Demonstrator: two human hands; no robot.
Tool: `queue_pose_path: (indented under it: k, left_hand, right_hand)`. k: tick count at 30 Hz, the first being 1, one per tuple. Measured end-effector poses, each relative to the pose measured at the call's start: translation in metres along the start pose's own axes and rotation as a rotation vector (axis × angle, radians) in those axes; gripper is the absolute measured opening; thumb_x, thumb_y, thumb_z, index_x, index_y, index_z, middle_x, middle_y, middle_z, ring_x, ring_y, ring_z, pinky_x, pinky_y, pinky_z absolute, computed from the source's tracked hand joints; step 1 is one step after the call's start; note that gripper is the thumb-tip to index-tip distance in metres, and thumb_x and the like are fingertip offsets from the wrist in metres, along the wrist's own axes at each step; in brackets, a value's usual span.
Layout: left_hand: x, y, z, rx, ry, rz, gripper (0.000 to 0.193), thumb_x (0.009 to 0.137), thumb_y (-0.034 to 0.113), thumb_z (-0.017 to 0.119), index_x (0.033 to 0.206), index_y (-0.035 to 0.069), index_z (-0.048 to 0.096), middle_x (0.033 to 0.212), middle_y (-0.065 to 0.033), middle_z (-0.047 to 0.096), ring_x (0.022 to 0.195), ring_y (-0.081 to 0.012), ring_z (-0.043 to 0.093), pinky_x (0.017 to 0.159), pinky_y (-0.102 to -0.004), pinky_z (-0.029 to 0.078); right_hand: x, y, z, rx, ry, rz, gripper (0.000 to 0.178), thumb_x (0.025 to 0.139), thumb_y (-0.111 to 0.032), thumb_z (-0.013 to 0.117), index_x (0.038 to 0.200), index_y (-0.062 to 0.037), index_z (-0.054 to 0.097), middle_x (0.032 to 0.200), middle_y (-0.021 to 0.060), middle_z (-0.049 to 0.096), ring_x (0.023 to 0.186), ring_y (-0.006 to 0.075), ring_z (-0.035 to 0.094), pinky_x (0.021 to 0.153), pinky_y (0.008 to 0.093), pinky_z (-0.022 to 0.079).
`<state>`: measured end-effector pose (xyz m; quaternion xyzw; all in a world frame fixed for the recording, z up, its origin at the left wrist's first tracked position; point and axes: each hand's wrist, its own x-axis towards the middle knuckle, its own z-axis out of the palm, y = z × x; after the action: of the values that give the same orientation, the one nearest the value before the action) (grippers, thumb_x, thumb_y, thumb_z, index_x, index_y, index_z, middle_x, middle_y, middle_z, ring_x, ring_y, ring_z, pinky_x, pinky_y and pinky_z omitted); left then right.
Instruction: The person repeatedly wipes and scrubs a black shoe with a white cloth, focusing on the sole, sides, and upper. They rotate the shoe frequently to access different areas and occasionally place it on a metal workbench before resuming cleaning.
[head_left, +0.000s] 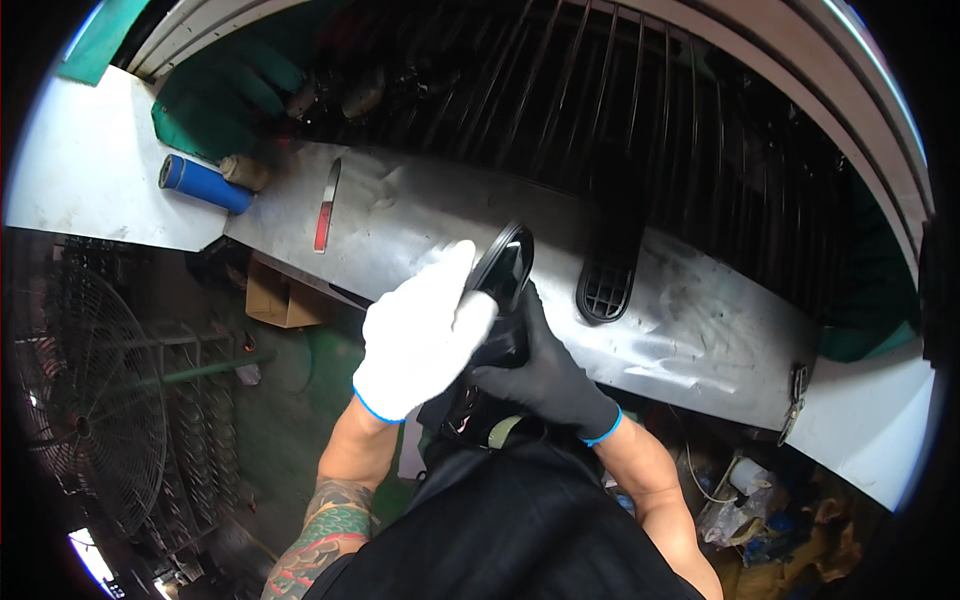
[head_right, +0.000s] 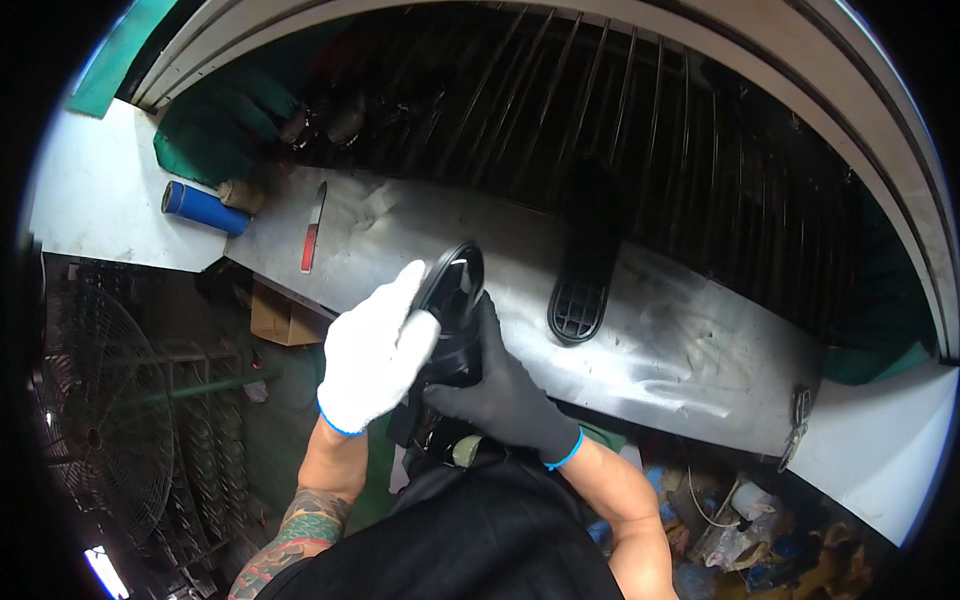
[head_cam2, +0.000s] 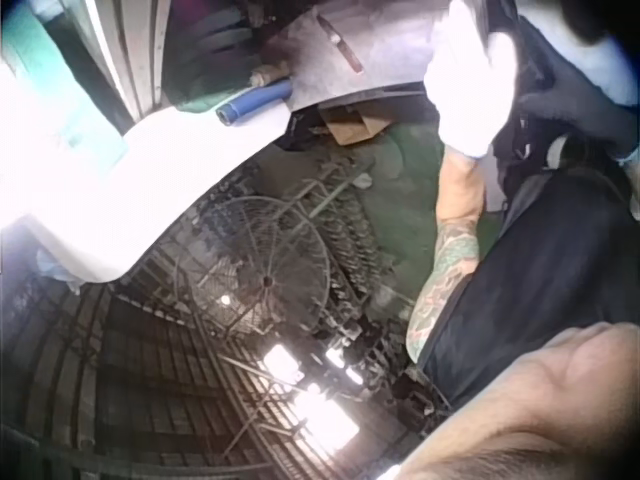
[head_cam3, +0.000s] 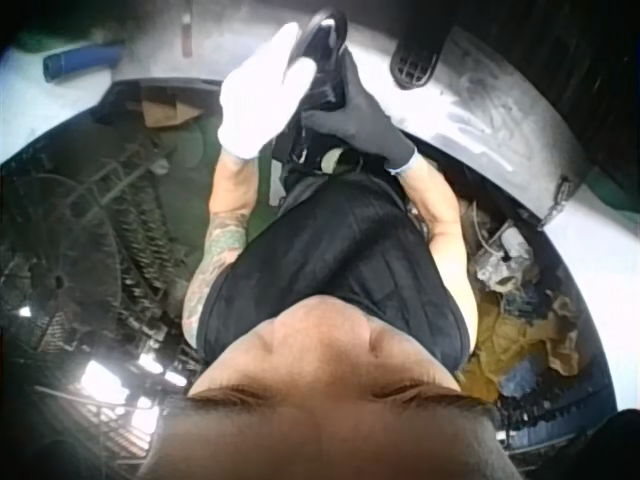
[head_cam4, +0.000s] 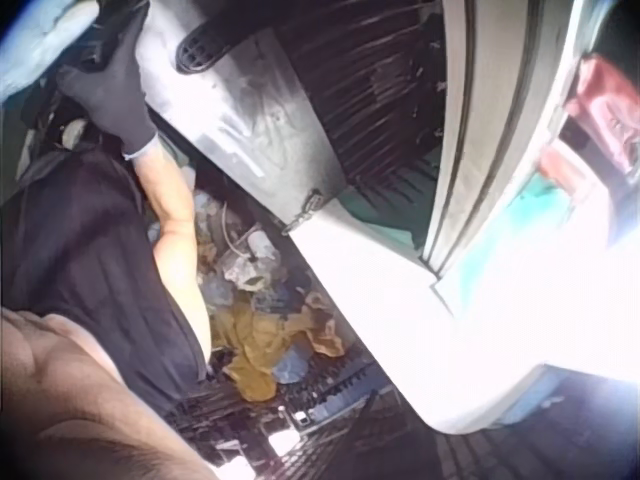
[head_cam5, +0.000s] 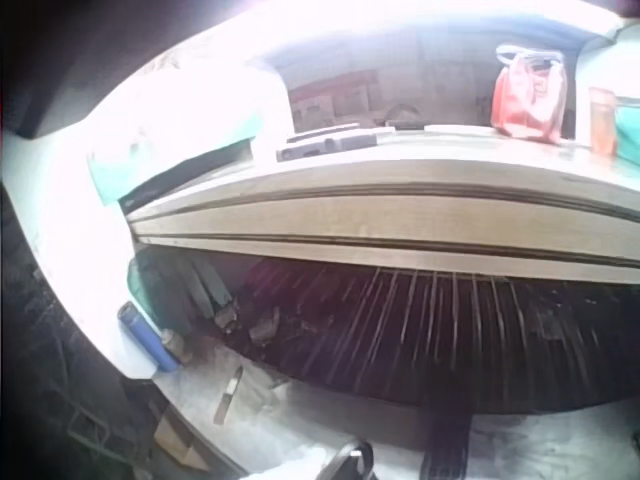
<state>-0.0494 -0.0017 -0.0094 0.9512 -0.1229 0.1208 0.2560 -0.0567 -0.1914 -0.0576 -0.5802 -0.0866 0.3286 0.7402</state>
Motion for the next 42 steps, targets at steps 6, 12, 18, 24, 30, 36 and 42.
queue_pose_path:
  k: [6, 12, 18, 24, 30, 36, 42]
  left_hand:
    - [-0.001, 0.021, -0.026, -0.453, 0.15, -0.222, 0.102, 0.082, 0.03, 0.087, 0.161, -0.002, 0.032, 0.124, -0.0189, 0.071, 0.106, -0.0269, 0.073, 0.094, -0.0372, 0.058]
    - [-0.02, 0.011, -0.043, -0.685, 0.333, 0.218, 0.112, 0.081, 0.043, 0.091, 0.16, -0.001, 0.025, 0.136, -0.0324, 0.06, 0.121, -0.0432, 0.066, 0.105, -0.0556, 0.053]
    - [-0.069, -0.022, 0.008, -0.138, 0.151, -0.043, 0.074, 0.069, 0.009, 0.092, 0.135, -0.004, 0.062, 0.12, -0.0219, 0.07, 0.102, -0.0325, 0.071, 0.088, -0.043, 0.059]
    - [-0.068, -0.029, 0.038, -0.131, 0.051, 0.02, 0.102, 0.071, 0.022, 0.092, 0.154, -0.006, 0.042, 0.125, -0.0201, 0.068, 0.104, -0.0354, 0.07, 0.094, -0.0446, 0.055]
    - [0.001, -0.031, 0.001, -1.083, -0.037, -0.199, 0.123, 0.079, 0.042, 0.092, 0.166, -0.003, 0.017, 0.156, -0.02, 0.049, 0.137, -0.0265, 0.055, 0.113, -0.0422, 0.045]
    - [0.042, -0.012, -0.002, -1.46, 0.146, -0.122, 0.098, 0.086, 0.047, 0.085, 0.158, 0.004, 0.034, 0.146, -0.0238, 0.056, 0.135, -0.0323, 0.058, 0.115, -0.0462, 0.048]
    - [0.037, -0.003, 0.028, -1.991, 0.493, -0.268, 0.063, 0.1, 0.041, 0.071, 0.151, 0.016, 0.045, 0.14, -0.0185, 0.059, 0.124, -0.0316, 0.062, 0.11, -0.049, 0.052]
  right_hand:
    - [-0.001, -0.003, 0.004, 0.243, 0.134, -0.087, 0.079, 0.096, -0.016, 0.074, 0.161, -0.0005, 0.032, 0.154, 0.0184, 0.049, 0.136, 0.0264, 0.057, 0.111, 0.0387, 0.048]
    - [0.037, 0.021, -0.043, 1.121, 0.096, 0.117, 0.041, 0.106, -0.023, 0.058, 0.141, -0.0015, 0.059, 0.135, 0.014, 0.067, 0.122, 0.0284, 0.067, 0.109, 0.0441, 0.053]
    - [0.04, -0.012, -0.088, 0.968, 0.352, -0.218, 0.031, 0.102, -0.019, 0.064, 0.129, -0.0036, 0.067, 0.116, 0.0113, 0.074, 0.109, 0.0252, 0.072, 0.1, 0.0422, 0.059]
    - [0.037, -0.039, -0.08, 0.302, 0.383, -0.305, 0.044, 0.085, -0.005, 0.08, 0.126, -0.0002, 0.064, 0.109, 0.0088, 0.073, 0.095, 0.02, 0.073, 0.086, 0.036, 0.062]
    - [0.046, -0.072, -0.033, 0.001, 0.271, -0.481, 0.109, 0.058, -0.014, 0.104, 0.15, -0.0019, 0.045, 0.139, 0.0143, 0.061, 0.127, 0.0229, 0.062, 0.105, 0.0373, 0.056]
    - [0.047, -0.075, -0.02, -0.12, 0.127, -0.505, 0.128, 0.058, -0.024, 0.105, 0.159, -0.004, 0.03, 0.147, 0.0159, 0.052, 0.132, 0.0246, 0.057, 0.111, 0.0409, 0.05]
    - [0.053, -0.058, -0.036, -0.102, 0.18, -0.588, 0.11, 0.061, -0.011, 0.103, 0.15, -0.0069, 0.038, 0.142, 0.0139, 0.056, 0.128, 0.0226, 0.059, 0.102, 0.0386, 0.058]
